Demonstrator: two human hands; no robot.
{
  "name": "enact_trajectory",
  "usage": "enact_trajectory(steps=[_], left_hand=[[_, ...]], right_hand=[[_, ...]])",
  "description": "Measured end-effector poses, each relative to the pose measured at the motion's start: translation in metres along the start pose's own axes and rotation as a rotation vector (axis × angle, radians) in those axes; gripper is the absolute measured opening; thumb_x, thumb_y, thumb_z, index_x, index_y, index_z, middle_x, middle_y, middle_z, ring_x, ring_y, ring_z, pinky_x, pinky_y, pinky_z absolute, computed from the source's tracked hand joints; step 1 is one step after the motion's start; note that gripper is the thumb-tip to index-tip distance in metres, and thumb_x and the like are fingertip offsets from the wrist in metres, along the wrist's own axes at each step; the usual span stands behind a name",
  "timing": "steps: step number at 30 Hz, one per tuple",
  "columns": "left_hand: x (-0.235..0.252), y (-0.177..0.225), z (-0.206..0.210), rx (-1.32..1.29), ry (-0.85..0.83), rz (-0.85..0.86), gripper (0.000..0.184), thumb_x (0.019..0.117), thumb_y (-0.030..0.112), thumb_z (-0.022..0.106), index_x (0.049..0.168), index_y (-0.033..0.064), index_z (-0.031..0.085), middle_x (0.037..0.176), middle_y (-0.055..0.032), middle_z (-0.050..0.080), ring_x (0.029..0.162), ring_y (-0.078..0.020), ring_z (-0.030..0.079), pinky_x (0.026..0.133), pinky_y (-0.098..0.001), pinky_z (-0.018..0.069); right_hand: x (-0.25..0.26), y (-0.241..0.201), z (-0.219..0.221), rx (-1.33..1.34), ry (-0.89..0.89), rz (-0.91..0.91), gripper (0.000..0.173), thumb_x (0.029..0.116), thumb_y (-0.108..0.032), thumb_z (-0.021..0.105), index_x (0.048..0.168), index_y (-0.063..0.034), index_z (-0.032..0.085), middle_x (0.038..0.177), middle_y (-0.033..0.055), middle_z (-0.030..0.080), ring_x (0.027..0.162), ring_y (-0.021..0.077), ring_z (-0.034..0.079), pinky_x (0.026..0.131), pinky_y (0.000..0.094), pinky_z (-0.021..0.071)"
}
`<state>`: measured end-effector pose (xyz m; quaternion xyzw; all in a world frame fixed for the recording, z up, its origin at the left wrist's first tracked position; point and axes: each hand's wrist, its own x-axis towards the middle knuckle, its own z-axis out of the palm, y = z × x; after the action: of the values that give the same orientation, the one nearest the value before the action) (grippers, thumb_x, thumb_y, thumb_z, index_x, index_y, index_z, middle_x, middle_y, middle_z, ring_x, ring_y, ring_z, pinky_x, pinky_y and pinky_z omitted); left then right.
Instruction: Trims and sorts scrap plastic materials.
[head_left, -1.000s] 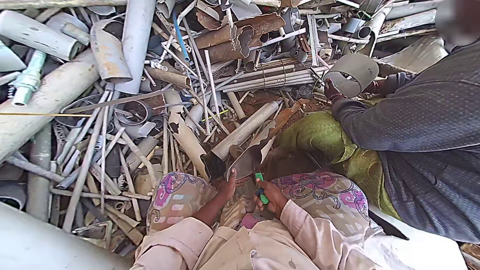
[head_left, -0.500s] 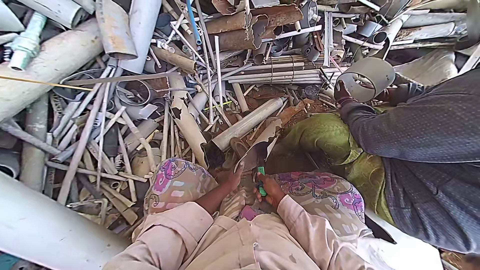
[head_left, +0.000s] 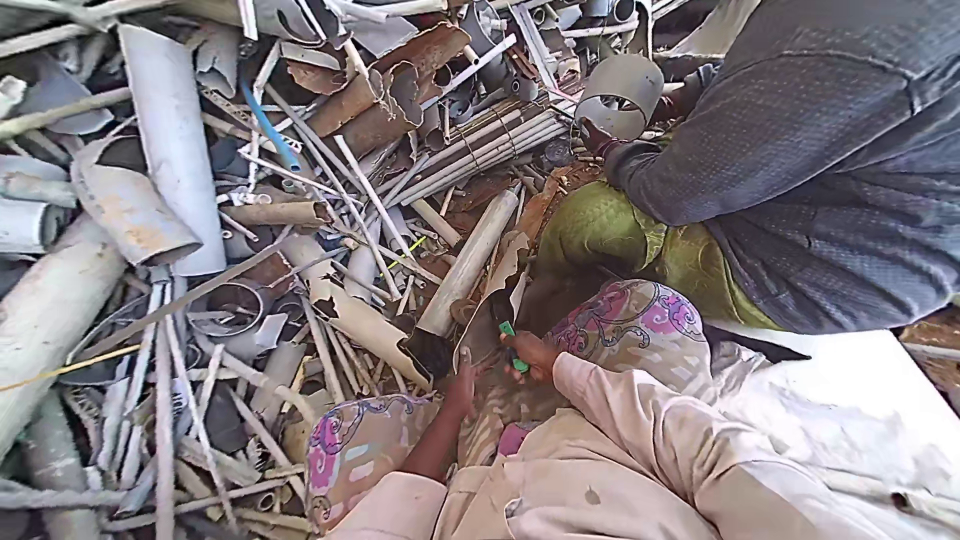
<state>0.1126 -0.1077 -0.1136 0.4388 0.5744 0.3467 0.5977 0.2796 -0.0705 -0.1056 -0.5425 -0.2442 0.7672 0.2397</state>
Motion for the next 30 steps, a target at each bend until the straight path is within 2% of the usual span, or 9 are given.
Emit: enact_trajectory(steps=[2,6,10,15,19,21,24,27,30], left_hand=[[0.007,-0.009,-0.007,-0.012,-0.042,0.015,0.074,0.1076,0.045,-0.002,0.153,-0.0102,0.016,0.142,-0.0283,0.055,0.123,-0.0281,0.064,0.104,-0.0383,0.0513],[0.003,-0.007,0.000,0.022,0.000,-0.030,0.066,0.1102,0.039,0.004,0.152,-0.0102,0.020,0.135,-0.0281,0.058,0.116,-0.0266,0.066,0.100,-0.0368,0.0528],[0.004,-0.014,0.001,0.065,-0.054,-0.039,0.068,0.1092,0.040,0.001,0.152,-0.0106,0.018,0.139,-0.0275,0.057,0.122,-0.0268,0.064,0.105,-0.0370,0.0501],[0.003,0.000,0.006,-0.047,0.027,-0.004,0.074,0.1068,0.045,-0.005,0.152,-0.0085,0.018,0.134,-0.0279,0.059,0.114,-0.0267,0.068,0.097,-0.0360,0.0544],[0.010,-0.004,0.001,-0.164,0.005,0.018,0.087,0.1016,0.054,-0.012,0.152,-0.0090,0.021,0.138,-0.0284,0.058,0.117,-0.0291,0.067,0.097,-0.0375,0.0543],[0.010,-0.008,0.002,-0.121,-0.029,0.015,0.085,0.1023,0.052,-0.011,0.150,-0.0095,0.022,0.138,-0.0266,0.058,0.115,-0.0257,0.067,0.095,-0.0359,0.0549],[0.004,-0.006,0.004,-0.018,-0.014,-0.013,0.078,0.1064,0.047,-0.005,0.149,-0.0103,0.026,0.133,-0.0249,0.059,0.110,-0.0214,0.067,0.094,-0.0324,0.0541],[0.004,-0.009,0.001,-0.034,-0.061,-0.036,0.083,0.1032,0.051,-0.011,0.153,-0.0083,0.018,0.144,-0.0268,0.053,0.123,-0.0258,0.063,0.101,-0.0357,0.0513],[0.006,-0.007,0.001,-0.054,-0.059,-0.046,0.087,0.1020,0.052,-0.013,0.152,-0.0094,0.022,0.144,-0.0265,0.053,0.123,-0.0251,0.063,0.101,-0.0355,0.0508]], right_hand=[[0.006,0.004,0.000,-0.029,0.028,0.028,0.035,0.1142,-0.038,0.035,0.116,-0.0058,0.046,0.062,0.0048,0.051,0.044,0.0141,0.052,0.042,0.0265,0.0461],[0.013,0.003,-0.003,0.052,0.018,0.017,0.037,0.1133,-0.041,0.037,0.114,-0.0061,0.047,0.062,0.0054,0.053,0.043,0.0136,0.053,0.041,0.0253,0.0458],[0.018,0.007,-0.016,-0.004,0.055,0.002,0.034,0.1131,-0.038,0.041,0.114,-0.0043,0.048,0.062,0.0056,0.053,0.043,0.0136,0.053,0.041,0.0254,0.0464],[-0.007,0.005,-0.015,-0.053,-0.093,-0.098,0.033,0.1128,-0.038,0.041,0.109,-0.0059,0.049,0.061,0.0038,0.054,0.043,0.0119,0.053,0.041,0.0235,0.0453],[-0.010,0.010,-0.012,-0.158,-0.055,-0.015,0.032,0.1133,-0.037,0.040,0.112,-0.0051,0.048,0.066,0.0041,0.053,0.045,0.0122,0.053,0.043,0.0242,0.0454],[-0.011,0.006,-0.007,-0.127,-0.017,-0.007,0.032,0.1131,-0.037,0.040,0.112,-0.0054,0.048,0.064,0.0046,0.054,0.044,0.0125,0.053,0.042,0.0245,0.0454],[-0.023,0.003,0.000,-0.105,-0.054,-0.073,0.033,0.1130,-0.037,0.041,0.121,-0.0056,0.046,0.069,0.0065,0.056,0.047,0.0140,0.056,0.044,0.0262,0.0473],[-0.021,0.011,-0.006,-0.198,-0.026,-0.015,0.033,0.1129,-0.036,0.042,0.122,-0.0047,0.046,0.073,0.0061,0.054,0.049,0.0139,0.055,0.046,0.0267,0.0475],[-0.024,0.012,-0.003,-0.236,-0.024,-0.020,0.032,0.1125,-0.036,0.044,0.121,-0.0051,0.047,0.073,0.0061,0.055,0.049,0.0138,0.055,0.046,0.0266,0.0478]])
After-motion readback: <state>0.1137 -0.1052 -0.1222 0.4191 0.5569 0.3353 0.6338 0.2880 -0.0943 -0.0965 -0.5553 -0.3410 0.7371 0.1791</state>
